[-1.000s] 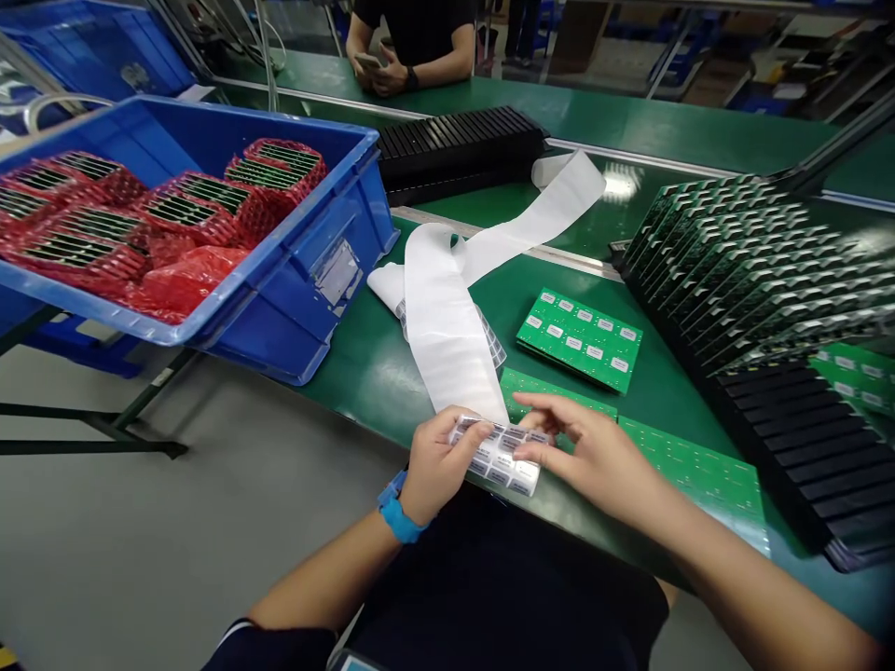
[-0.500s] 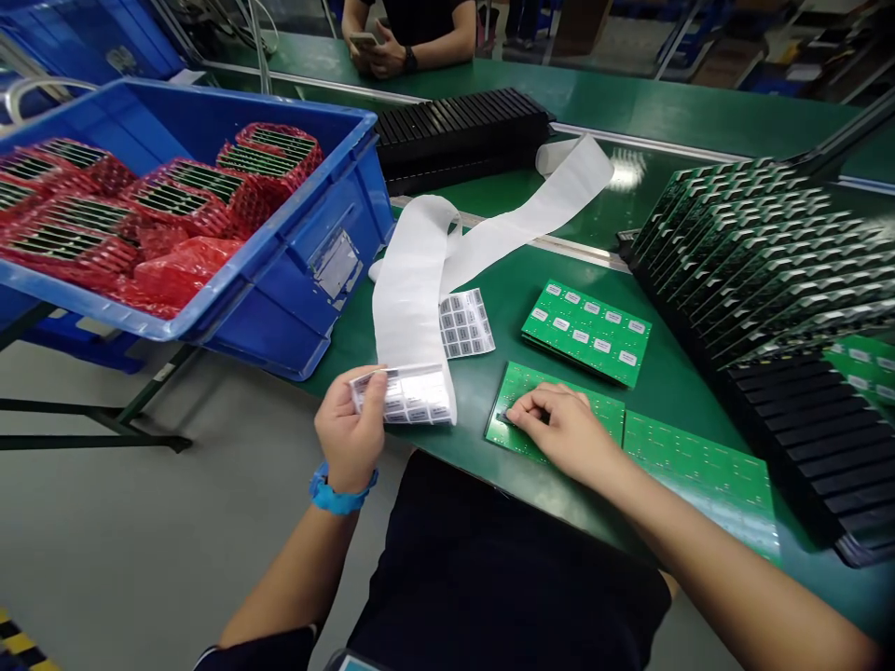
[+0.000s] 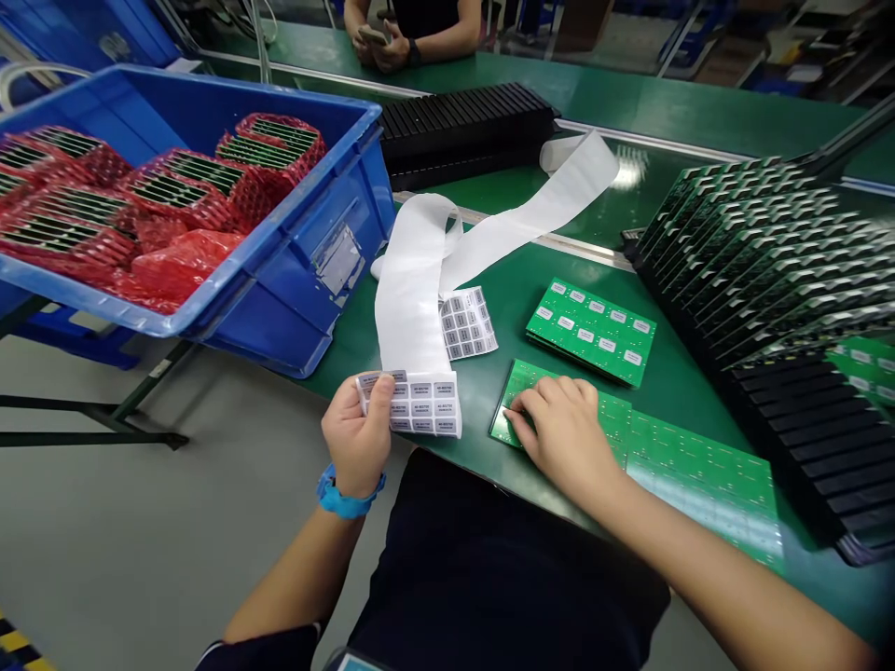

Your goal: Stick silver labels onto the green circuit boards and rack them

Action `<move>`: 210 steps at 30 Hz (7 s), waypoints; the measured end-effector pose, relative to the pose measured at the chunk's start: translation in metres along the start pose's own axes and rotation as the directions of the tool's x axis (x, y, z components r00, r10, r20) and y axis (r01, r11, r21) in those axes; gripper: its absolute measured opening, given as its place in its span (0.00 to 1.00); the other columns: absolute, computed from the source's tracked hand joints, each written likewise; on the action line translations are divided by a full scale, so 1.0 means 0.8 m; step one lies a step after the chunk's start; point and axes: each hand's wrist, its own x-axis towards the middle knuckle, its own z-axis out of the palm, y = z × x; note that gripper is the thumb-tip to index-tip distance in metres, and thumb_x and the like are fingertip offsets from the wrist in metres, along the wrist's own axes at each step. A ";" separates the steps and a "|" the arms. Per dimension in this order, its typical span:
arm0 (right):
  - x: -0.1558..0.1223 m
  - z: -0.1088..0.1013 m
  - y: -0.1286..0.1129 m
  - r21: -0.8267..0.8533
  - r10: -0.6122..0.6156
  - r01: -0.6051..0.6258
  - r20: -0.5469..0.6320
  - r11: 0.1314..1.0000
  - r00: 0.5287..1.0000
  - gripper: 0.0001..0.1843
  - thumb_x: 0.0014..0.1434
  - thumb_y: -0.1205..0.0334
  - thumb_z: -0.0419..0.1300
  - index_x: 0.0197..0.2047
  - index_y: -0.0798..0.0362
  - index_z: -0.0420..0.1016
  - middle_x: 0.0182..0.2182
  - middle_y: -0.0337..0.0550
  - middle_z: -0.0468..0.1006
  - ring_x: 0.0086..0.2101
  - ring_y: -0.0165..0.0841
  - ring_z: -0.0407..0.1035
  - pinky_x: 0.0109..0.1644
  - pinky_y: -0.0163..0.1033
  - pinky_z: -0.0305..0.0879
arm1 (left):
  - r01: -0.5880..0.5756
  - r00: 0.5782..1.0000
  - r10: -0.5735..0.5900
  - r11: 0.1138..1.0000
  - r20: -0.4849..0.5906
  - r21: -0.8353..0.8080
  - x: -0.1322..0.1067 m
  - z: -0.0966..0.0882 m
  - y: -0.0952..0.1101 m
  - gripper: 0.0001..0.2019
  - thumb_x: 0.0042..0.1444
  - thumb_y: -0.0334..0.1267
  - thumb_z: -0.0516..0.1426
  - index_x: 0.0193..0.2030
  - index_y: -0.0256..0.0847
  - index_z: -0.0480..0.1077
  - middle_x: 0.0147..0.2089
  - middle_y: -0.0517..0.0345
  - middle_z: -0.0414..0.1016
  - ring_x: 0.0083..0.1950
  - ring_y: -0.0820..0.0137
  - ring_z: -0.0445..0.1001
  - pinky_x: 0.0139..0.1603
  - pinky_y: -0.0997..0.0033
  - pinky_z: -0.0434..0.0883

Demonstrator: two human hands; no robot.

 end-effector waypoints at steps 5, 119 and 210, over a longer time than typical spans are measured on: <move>-0.002 -0.017 0.016 0.143 -0.016 0.028 -0.088 0.989 0.996 0.11 0.57 0.64 0.54 0.45 0.55 0.65 0.36 0.47 0.71 0.40 0.39 0.63 0.45 0.45 0.59 | -0.026 0.992 0.026 1.000 0.126 -0.003 -0.006 -0.002 0.011 0.09 0.59 0.39 0.52 0.35 0.39 0.72 0.32 0.60 0.74 0.32 0.74 0.71 0.31 0.78 0.68; -0.085 -0.044 0.118 0.298 0.282 -0.368 0.295 0.881 0.913 0.09 0.58 0.60 0.54 0.27 0.50 0.70 0.27 0.39 0.71 0.35 0.35 0.65 0.46 0.45 0.56 | 0.065 0.626 -0.025 0.998 0.779 -0.020 -0.067 0.042 0.044 0.10 0.61 0.37 0.49 0.38 0.41 0.71 0.34 0.60 0.76 0.33 0.72 0.72 0.31 0.78 0.68; -0.176 -0.057 0.148 -0.013 0.245 -0.246 -0.046 0.969 0.968 0.08 0.60 0.67 0.48 0.40 0.55 0.67 0.46 0.55 0.67 0.40 0.38 0.66 0.43 0.46 0.66 | -0.197 0.534 0.090 0.980 0.841 0.020 -0.089 0.062 0.062 0.17 0.62 0.36 0.46 0.22 0.39 0.62 0.19 0.62 0.60 0.21 0.76 0.59 0.22 0.77 0.58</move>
